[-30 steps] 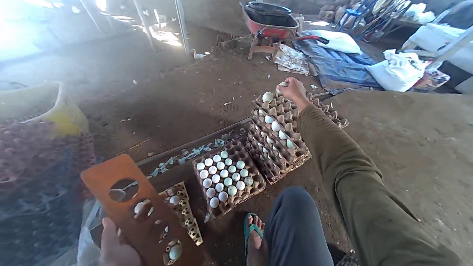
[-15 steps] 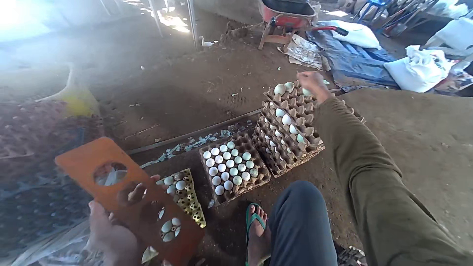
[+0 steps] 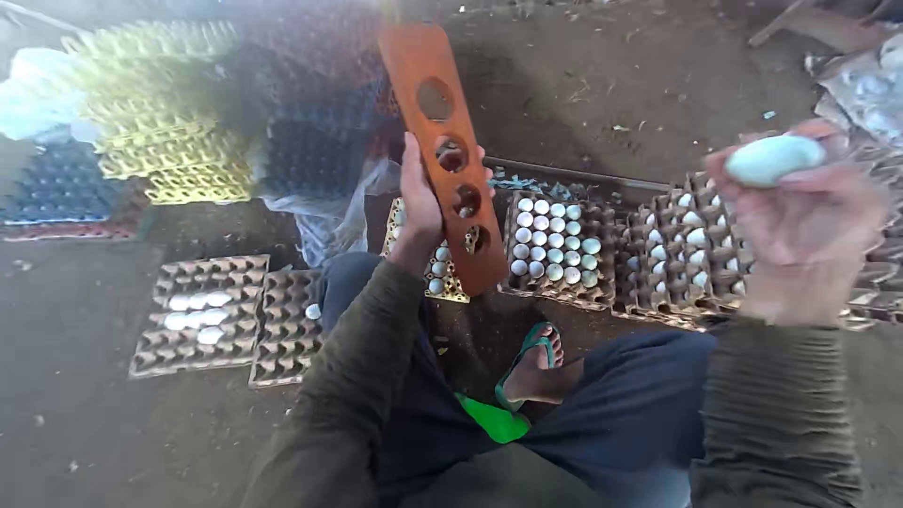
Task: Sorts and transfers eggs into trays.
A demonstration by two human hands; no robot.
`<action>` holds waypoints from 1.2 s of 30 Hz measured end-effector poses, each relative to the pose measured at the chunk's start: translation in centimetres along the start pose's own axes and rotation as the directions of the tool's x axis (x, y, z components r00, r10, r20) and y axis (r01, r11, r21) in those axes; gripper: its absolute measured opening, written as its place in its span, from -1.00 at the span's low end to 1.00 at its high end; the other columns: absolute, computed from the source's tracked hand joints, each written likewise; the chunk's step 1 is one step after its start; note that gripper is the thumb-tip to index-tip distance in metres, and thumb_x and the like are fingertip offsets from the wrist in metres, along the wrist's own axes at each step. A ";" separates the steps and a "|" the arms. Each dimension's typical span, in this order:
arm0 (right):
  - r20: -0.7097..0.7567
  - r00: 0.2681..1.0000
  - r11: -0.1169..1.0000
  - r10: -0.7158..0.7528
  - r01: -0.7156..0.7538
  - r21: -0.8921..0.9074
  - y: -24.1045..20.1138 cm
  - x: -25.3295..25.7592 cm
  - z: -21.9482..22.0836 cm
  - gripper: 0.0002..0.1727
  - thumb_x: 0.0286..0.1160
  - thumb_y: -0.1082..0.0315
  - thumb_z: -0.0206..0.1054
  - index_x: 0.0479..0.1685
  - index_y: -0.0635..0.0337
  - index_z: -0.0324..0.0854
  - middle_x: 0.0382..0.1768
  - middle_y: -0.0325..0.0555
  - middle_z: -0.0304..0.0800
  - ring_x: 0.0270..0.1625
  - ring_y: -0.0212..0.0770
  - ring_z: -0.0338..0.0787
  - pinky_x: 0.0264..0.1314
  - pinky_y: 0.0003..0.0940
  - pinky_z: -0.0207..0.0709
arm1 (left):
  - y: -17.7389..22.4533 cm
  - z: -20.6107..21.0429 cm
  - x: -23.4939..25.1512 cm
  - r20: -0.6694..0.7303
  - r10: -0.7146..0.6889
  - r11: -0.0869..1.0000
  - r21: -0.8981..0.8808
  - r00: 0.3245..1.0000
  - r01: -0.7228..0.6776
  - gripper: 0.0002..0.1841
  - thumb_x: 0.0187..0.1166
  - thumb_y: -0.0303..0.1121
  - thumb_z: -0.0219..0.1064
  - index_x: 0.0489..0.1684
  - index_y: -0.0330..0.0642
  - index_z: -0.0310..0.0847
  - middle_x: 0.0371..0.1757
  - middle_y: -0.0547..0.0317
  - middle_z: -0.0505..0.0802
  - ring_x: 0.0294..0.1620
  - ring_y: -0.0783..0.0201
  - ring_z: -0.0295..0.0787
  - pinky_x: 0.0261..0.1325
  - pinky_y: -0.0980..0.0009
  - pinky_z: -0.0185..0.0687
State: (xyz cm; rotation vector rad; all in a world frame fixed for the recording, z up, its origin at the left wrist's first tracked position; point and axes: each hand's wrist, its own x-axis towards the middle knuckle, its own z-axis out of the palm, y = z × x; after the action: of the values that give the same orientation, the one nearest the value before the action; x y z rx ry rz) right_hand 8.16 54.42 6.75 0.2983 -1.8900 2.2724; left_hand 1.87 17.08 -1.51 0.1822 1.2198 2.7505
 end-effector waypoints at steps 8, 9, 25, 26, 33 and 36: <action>0.114 0.993 0.937 -0.039 0.076 -0.341 6.0 -1.7 15.3 -0.41 0.26 0.44 0.59 0.36 0.16 0.51 0.17 -0.16 0.75 0.14 -0.27 0.82 0.16 -0.28 0.80 | -2.5 2.1 -3.6 -0.036 -0.204 0.960 0.188 0.978 0.207 -0.17 0.69 0.36 -0.61 0.36 0.09 0.53 0.03 0.24 0.88 -0.16 0.31 0.85 -0.21 0.26 0.83; 0.124 0.990 0.914 -0.061 0.105 -0.392 6.4 -1.7 15.8 -0.40 0.23 0.41 0.63 0.33 0.17 0.54 0.19 -0.14 0.74 0.16 -0.27 0.80 0.18 -0.29 0.78 | -2.6 2.3 -3.9 -0.055 -0.203 0.951 0.226 0.978 0.210 -0.17 0.70 0.35 -0.59 0.31 0.11 0.58 -0.03 0.27 0.89 -0.22 0.38 0.84 -0.27 0.34 0.80; 0.247 0.947 0.742 -0.205 0.315 -0.592 9.2 -1.0 16.4 -0.49 0.09 0.31 0.75 0.11 0.22 0.76 0.23 -0.03 0.65 0.23 -0.31 0.71 0.17 -0.46 0.70 | -3.1 2.9 -4.1 -0.004 -0.169 0.954 0.249 0.986 0.164 -0.35 0.81 0.11 -0.58 0.17 0.09 0.52 -0.29 0.36 0.82 -0.34 0.51 0.76 -0.24 0.51 0.75; 0.259 0.949 0.744 -0.182 0.305 -0.595 9.1 -0.9 16.2 -0.48 0.11 0.31 0.74 0.13 0.21 0.75 0.26 -0.03 0.66 0.27 -0.30 0.71 0.20 -0.43 0.70 | -3.2 3.0 -4.1 -0.006 -0.167 0.954 0.250 0.986 0.163 -0.34 0.81 0.10 -0.59 0.16 0.07 0.52 -0.32 0.35 0.82 -0.37 0.50 0.76 -0.26 0.51 0.75; 0.214 0.968 0.811 -0.129 0.227 -0.539 8.6 -1.4 14.6 -0.44 0.17 0.42 0.68 0.25 0.25 0.65 0.18 -0.05 0.72 0.16 -0.28 0.80 0.20 -0.34 0.78 | -3.7 4.1 -4.2 -0.019 -0.187 0.944 0.272 0.982 0.185 -0.32 0.81 0.12 -0.60 0.20 0.08 0.52 -0.31 0.31 0.83 -0.39 0.49 0.76 -0.31 0.53 0.74; 0.122 0.992 0.989 0.010 0.008 -0.150 7.2 -1.3 12.7 -0.34 0.29 0.41 0.56 0.43 0.06 0.38 0.10 -0.18 0.75 0.09 -0.26 0.82 0.20 -0.24 0.77 | -4.1 4.1 -3.9 0.016 -0.193 0.951 0.247 0.981 0.183 -0.24 0.77 0.16 -0.60 0.28 -0.10 0.51 -0.14 0.15 0.89 -0.15 0.28 0.87 -0.09 0.26 0.85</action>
State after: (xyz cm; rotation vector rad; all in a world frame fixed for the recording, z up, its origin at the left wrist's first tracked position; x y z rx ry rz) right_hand 8.12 40.67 1.86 0.4239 -2.1086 2.1416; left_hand 6.63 22.13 -2.06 0.1360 1.4810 2.4194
